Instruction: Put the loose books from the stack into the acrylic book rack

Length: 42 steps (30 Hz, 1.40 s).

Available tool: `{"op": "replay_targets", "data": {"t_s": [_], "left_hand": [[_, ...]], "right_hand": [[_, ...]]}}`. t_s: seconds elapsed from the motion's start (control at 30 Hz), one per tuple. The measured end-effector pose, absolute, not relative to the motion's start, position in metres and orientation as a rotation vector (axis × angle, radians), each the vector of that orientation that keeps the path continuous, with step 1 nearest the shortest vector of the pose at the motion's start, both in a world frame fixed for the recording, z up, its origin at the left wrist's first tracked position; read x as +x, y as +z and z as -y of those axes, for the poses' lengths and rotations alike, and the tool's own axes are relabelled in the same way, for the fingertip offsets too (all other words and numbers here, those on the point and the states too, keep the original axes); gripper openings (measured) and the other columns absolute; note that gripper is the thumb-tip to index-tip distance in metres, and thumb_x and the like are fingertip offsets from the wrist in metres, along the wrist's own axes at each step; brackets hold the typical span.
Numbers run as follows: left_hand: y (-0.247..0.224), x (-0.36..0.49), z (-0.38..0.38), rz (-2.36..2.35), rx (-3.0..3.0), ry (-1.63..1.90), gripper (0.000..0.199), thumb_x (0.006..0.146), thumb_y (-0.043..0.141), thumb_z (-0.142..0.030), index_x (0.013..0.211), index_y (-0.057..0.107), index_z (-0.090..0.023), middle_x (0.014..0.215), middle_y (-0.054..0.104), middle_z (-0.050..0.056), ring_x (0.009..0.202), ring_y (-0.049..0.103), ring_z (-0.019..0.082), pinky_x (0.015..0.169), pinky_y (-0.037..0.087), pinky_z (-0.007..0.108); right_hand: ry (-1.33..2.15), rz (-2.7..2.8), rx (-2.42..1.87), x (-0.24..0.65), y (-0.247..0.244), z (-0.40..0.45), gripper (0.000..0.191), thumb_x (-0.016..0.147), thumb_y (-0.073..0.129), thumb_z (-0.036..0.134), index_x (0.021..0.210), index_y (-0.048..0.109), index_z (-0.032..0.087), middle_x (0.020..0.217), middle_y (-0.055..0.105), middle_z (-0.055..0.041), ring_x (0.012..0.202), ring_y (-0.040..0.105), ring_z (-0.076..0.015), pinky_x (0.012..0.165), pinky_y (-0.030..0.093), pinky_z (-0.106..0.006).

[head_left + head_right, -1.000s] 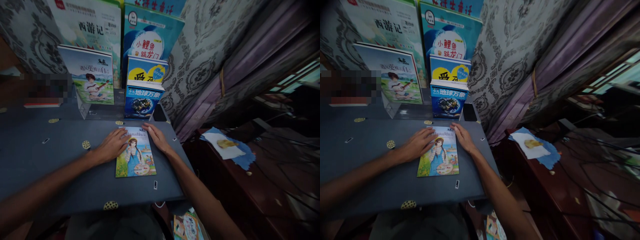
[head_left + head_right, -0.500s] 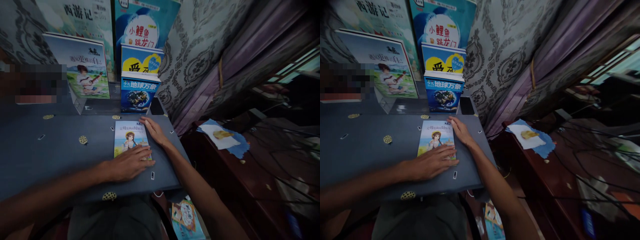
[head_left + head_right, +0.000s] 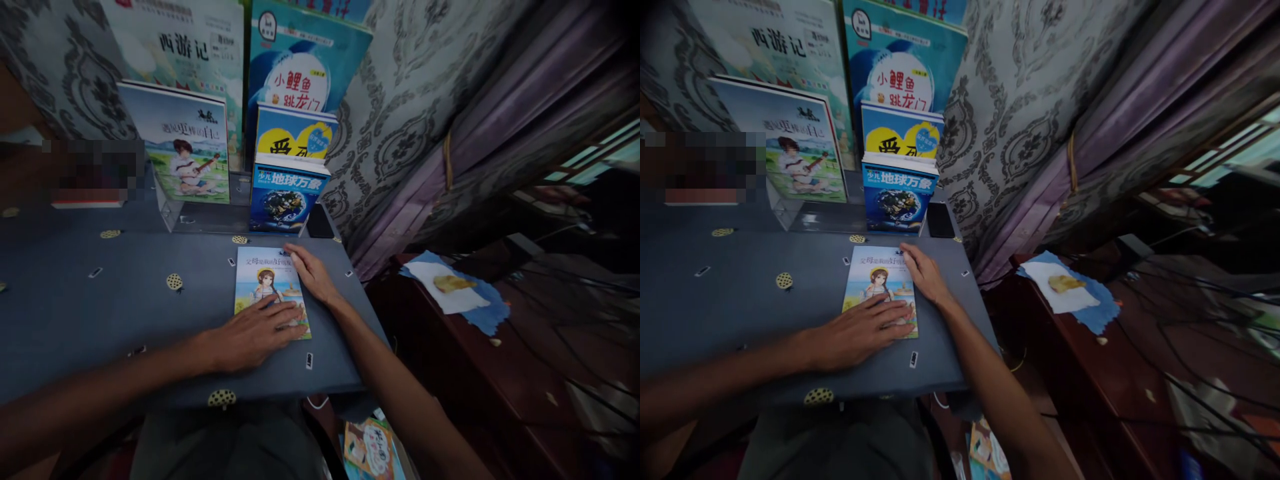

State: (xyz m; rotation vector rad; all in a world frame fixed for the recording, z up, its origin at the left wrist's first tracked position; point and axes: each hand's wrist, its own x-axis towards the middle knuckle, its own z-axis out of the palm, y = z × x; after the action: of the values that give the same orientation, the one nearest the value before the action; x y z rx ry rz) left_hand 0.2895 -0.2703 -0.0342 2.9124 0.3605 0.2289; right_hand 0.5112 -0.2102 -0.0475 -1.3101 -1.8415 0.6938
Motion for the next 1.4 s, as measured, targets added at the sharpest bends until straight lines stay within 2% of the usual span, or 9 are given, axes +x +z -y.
{"op": "replay_targets", "data": {"t_s": [0.27,0.47,0.53,0.63,0.73,0.83,0.93,1.2,1.4], "left_hand": [[-0.039,0.300,0.258,-0.437,2.891,0.287,0.044,0.100,0.042,-0.018,0.144,0.048,-0.022,0.153,0.048,0.011,0.146,0.038,0.026,0.122,0.025,0.051],[-0.035,0.288,0.228,-0.540,2.578,0.632,0.034,0.105,0.036,-0.030,0.121,0.064,-0.020,0.125,0.069,0.008,0.120,0.061,0.019,0.110,0.044,0.039],[-0.037,0.274,0.206,-0.708,2.515,0.747,0.035,0.104,0.034,-0.029,0.115,0.066,-0.019,0.118,0.071,0.009,0.115,0.062,0.020,0.105,0.048,0.041],[-0.046,0.253,0.178,-0.982,2.535,0.762,0.035,0.099,0.041,-0.033,0.121,0.064,-0.016,0.127,0.065,0.014,0.124,0.056,0.026,0.110,0.043,0.050],[-0.055,0.242,0.166,-1.046,2.596,0.672,0.040,0.098,0.044,-0.035,0.128,0.060,-0.015,0.139,0.058,0.015,0.133,0.050,0.027,0.114,0.039,0.051],[-0.060,0.241,0.166,-1.063,2.629,0.643,0.041,0.099,0.041,-0.033,0.131,0.058,-0.014,0.142,0.055,0.015,0.134,0.050,0.026,0.116,0.038,0.049],[-0.060,0.243,0.169,-1.059,2.640,0.617,0.043,0.100,0.040,-0.033,0.133,0.057,-0.013,0.143,0.054,0.016,0.135,0.048,0.026,0.116,0.038,0.048],[-0.060,0.242,0.168,-1.075,2.636,0.608,0.041,0.101,0.039,-0.034,0.134,0.056,-0.016,0.145,0.053,0.014,0.136,0.047,0.025,0.117,0.037,0.050],[-0.060,0.244,0.169,-1.092,2.643,0.613,0.041,0.100,0.040,-0.034,0.132,0.058,-0.014,0.143,0.053,0.015,0.135,0.048,0.026,0.116,0.038,0.047]], "right_hand": [[0.643,1.914,-1.291,0.511,-0.051,0.210,0.050,0.103,0.035,0.051,0.133,0.060,0.020,0.137,0.064,-0.0108,0.128,0.059,-0.0245,0.110,0.044,-0.042],[0.488,1.987,-1.295,0.512,-0.053,0.209,0.043,0.104,0.035,0.040,0.132,0.060,0.019,0.133,0.067,-0.0120,0.123,0.062,-0.0246,0.107,0.047,-0.044],[0.372,2.034,-1.300,0.502,-0.048,0.217,0.040,0.104,0.037,0.034,0.131,0.061,0.016,0.130,0.068,-0.0140,0.122,0.063,-0.0263,0.109,0.045,-0.049],[0.223,2.199,-1.214,0.471,-0.038,0.247,0.035,0.103,0.042,0.026,0.132,0.060,0.019,0.132,0.068,-0.0122,0.128,0.059,-0.0255,0.118,0.035,-0.052],[0.268,2.459,-0.995,0.433,-0.033,0.289,0.043,0.103,0.046,0.025,0.145,0.049,0.018,0.144,0.059,-0.0125,0.142,0.046,-0.0226,0.123,0.031,-0.048],[0.389,2.640,-0.914,0.413,-0.035,0.321,0.065,0.100,0.055,0.040,0.153,0.035,0.008,0.155,0.044,-0.0200,0.151,0.030,-0.0256,0.123,0.032,-0.046],[0.418,2.625,-0.993,0.421,-0.038,0.335,0.077,0.098,0.059,0.041,0.156,0.026,0.005,0.159,0.036,-0.0230,0.153,0.023,-0.0279,0.124,0.031,-0.048],[0.303,2.394,-1.290,0.482,-0.053,0.355,0.086,0.099,0.056,0.026,0.161,-0.004,0.022,0.164,0.028,-0.0139,0.152,0.026,-0.0276,0.122,0.035,-0.052],[0.355,2.255,-1.417,0.502,-0.059,0.346,0.073,0.102,0.048,0.029,0.162,0.006,0.028,0.164,0.030,-0.0107,0.151,0.028,-0.0270,0.120,0.036,-0.053]]}}
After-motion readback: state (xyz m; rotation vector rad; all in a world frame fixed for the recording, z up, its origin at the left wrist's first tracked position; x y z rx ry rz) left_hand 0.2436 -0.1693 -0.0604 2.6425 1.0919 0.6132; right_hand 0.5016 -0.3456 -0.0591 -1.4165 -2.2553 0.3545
